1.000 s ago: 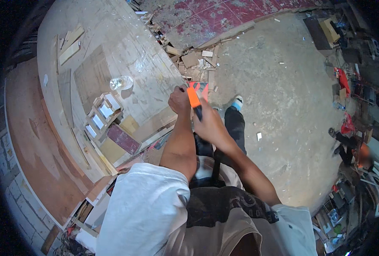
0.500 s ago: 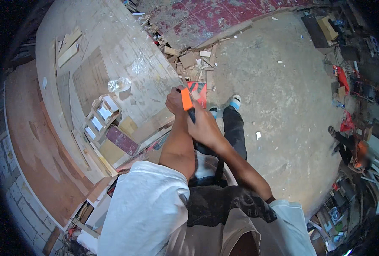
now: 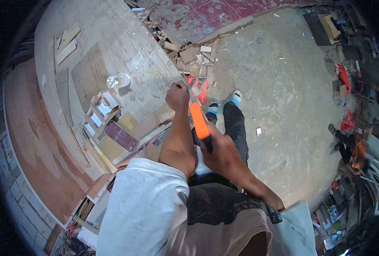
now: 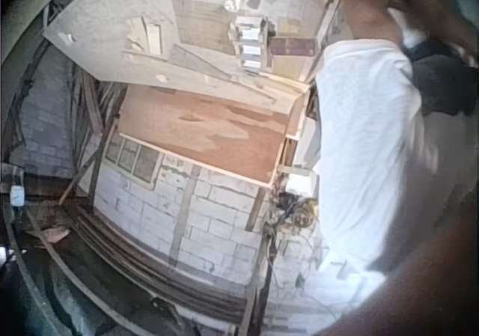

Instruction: The recorder uses a hand saw to cut through a small piece of wood held in their left hand.

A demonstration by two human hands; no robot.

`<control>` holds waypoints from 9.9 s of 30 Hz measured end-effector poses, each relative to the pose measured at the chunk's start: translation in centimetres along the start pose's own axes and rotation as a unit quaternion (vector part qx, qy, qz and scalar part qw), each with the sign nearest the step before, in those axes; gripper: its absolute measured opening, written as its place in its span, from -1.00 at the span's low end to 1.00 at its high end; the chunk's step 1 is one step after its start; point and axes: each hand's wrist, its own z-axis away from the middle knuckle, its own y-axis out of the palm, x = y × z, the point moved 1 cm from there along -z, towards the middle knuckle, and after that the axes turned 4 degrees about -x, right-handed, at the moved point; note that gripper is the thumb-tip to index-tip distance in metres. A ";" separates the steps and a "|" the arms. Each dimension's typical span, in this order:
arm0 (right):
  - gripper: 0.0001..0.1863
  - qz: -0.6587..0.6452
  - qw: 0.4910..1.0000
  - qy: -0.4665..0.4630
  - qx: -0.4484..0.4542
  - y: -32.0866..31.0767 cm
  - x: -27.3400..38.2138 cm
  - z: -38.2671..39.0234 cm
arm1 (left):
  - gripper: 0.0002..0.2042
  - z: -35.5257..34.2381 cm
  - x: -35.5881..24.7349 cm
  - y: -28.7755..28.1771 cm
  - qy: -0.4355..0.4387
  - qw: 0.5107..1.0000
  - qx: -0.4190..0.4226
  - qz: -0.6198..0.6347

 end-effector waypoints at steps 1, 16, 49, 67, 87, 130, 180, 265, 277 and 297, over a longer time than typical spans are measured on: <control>-0.46 0.000 1.000 -0.001 0.002 0.4 -0.6 -0.4 | -0.62 -0.1 0.0 -0.5 0.003 1.000 0.010 0.005; -0.51 0.005 0.998 0.046 -0.032 1.5 -3.9 -6.3 | -0.65 0.3 0.6 1.6 0.024 0.999 0.003 0.046; -0.54 -0.011 0.998 -0.046 -0.037 0.9 -4.4 -0.6 | -0.66 0.1 -0.1 -0.7 0.004 1.000 -0.013 -0.002; -0.52 0.011 0.994 -0.094 -0.046 2.0 -5.5 -2.9 | -0.65 0.5 0.2 1.9 0.024 1.000 0.008 0.018; -0.40 0.046 0.996 -0.045 -0.062 1.9 -7.2 -5.7 | -0.65 0.6 -1.0 1.7 0.029 0.999 -0.005 0.025; -0.63 0.001 0.997 -0.037 -0.065 1.9 -5.8 2.2 | -0.63 0.0 0.6 0.4 0.011 1.000 -0.005 -0.011; -0.54 -0.043 0.994 0.017 0.101 -5.2 7.3 0.3 | -0.63 -0.2 1.3 3.5 0.014 0.999 0.026 0.030; -0.82 0.002 0.982 0.106 0.155 0.9 2.0 -15.3 | -0.79 -0.1 6.6 5.1 0.028 0.942 0.059 0.330; -0.78 0.030 0.993 0.068 0.093 5.1 -4.3 -21.1 | -0.84 0.2 5.4 5.8 0.051 0.870 -0.093 0.482; -0.67 0.062 0.985 0.114 0.113 5.7 -5.3 -21.5 | -0.80 0.9 5.4 4.7 0.071 0.962 -0.033 0.260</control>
